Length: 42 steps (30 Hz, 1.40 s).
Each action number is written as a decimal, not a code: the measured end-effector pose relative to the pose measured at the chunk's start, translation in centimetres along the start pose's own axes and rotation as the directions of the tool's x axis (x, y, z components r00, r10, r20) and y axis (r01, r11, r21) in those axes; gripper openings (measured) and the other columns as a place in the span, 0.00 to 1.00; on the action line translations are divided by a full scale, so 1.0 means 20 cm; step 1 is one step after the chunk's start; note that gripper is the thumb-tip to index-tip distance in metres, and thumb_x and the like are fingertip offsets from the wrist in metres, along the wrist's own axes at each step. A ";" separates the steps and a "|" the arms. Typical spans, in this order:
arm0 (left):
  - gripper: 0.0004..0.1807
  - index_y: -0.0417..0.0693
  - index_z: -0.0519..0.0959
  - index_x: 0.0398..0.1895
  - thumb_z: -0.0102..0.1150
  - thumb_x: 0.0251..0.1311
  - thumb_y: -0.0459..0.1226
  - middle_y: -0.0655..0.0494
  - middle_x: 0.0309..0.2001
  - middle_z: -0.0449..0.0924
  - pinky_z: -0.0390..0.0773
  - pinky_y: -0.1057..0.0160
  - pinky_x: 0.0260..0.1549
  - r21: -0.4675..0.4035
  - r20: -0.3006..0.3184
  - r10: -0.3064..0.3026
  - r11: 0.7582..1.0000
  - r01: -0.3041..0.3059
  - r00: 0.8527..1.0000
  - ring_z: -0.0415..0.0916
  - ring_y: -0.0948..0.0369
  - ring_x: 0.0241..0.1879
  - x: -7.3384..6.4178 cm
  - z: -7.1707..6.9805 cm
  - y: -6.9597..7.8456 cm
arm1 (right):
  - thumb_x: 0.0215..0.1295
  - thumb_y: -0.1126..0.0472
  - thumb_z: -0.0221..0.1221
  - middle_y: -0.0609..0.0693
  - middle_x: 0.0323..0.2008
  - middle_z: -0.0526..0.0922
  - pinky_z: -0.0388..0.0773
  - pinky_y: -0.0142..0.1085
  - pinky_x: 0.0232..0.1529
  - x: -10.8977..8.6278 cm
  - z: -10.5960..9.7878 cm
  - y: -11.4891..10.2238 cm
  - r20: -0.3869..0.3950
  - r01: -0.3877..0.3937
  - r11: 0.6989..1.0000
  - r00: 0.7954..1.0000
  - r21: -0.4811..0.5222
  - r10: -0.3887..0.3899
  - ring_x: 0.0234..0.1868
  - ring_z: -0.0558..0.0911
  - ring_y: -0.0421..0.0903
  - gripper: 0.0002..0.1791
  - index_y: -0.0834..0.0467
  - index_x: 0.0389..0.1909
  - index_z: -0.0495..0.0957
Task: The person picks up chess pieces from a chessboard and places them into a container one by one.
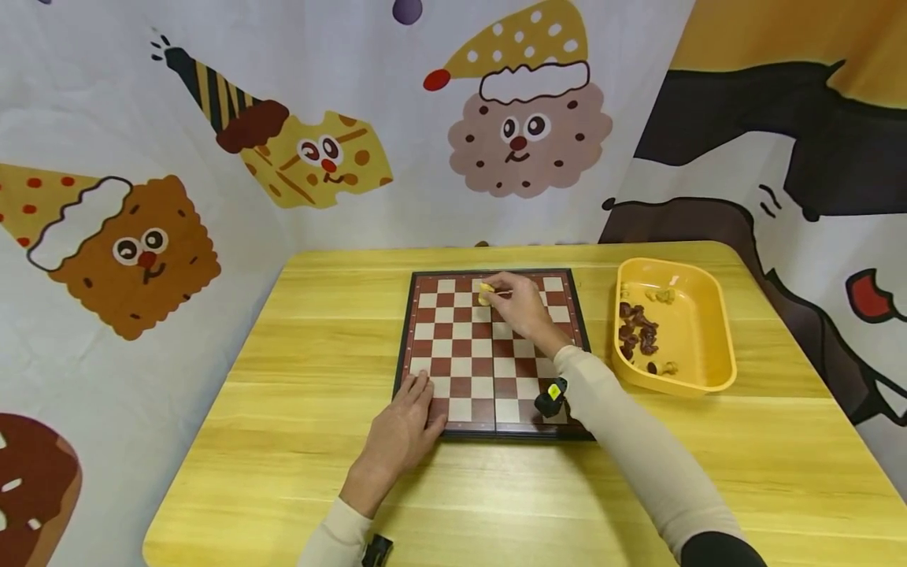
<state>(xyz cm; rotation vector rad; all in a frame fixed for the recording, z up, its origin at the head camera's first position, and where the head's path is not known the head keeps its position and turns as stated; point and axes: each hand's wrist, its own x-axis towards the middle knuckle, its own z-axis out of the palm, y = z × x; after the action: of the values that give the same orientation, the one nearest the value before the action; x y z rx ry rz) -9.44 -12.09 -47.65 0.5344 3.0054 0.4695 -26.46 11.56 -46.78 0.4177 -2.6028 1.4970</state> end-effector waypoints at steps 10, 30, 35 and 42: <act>0.31 0.31 0.72 0.69 0.59 0.72 0.45 0.39 0.73 0.65 0.68 0.47 0.66 0.010 -0.004 0.006 1.000 -0.006 1.000 0.59 0.44 0.73 0.00 0.01 -0.01 | 0.70 0.64 0.65 0.55 0.50 0.85 0.83 0.46 0.46 -0.04 -0.07 0.04 -0.028 -0.018 1.000 0.999 -0.008 0.018 0.51 0.82 0.52 0.15 0.62 0.55 0.82; 0.32 0.31 0.70 0.69 0.58 0.72 0.46 0.38 0.73 0.63 0.69 0.47 0.66 0.015 0.004 -0.001 1.000 0.000 1.000 0.59 0.43 0.73 0.01 -0.01 -0.01 | 0.70 0.65 0.64 0.60 0.47 0.85 0.82 0.44 0.45 -0.22 -0.35 0.07 -0.193 -0.011 1.000 0.981 -0.017 0.007 0.47 0.83 0.54 0.14 0.65 0.54 0.83; 0.32 0.30 0.70 0.69 0.59 0.72 0.45 0.38 0.73 0.64 0.68 0.48 0.66 0.012 0.002 -0.001 1.000 0.001 1.000 0.60 0.43 0.73 0.01 -0.01 0.00 | 0.69 0.65 0.65 0.61 0.48 0.84 0.83 0.44 0.46 -0.30 -0.47 0.12 -0.257 -0.037 0.996 0.966 -0.083 0.014 0.50 0.83 0.56 0.14 0.66 0.52 0.83; 0.32 0.30 0.71 0.69 0.59 0.72 0.45 0.38 0.73 0.64 0.69 0.48 0.66 0.016 -0.004 0.007 1.000 -0.007 1.000 0.60 0.43 0.72 0.00 0.01 -0.01 | 0.70 0.63 0.63 0.63 0.48 0.84 0.73 0.15 0.40 -0.44 -0.71 0.22 -0.324 -0.094 0.981 0.946 -0.169 0.035 0.48 0.84 0.59 0.15 0.67 0.53 0.83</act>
<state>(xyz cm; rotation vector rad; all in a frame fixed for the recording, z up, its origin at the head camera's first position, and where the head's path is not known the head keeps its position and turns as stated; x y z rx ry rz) -9.55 -12.16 -47.78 0.5453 3.0151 0.4477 -19.88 27.59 -45.25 0.0626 -2.4814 1.2094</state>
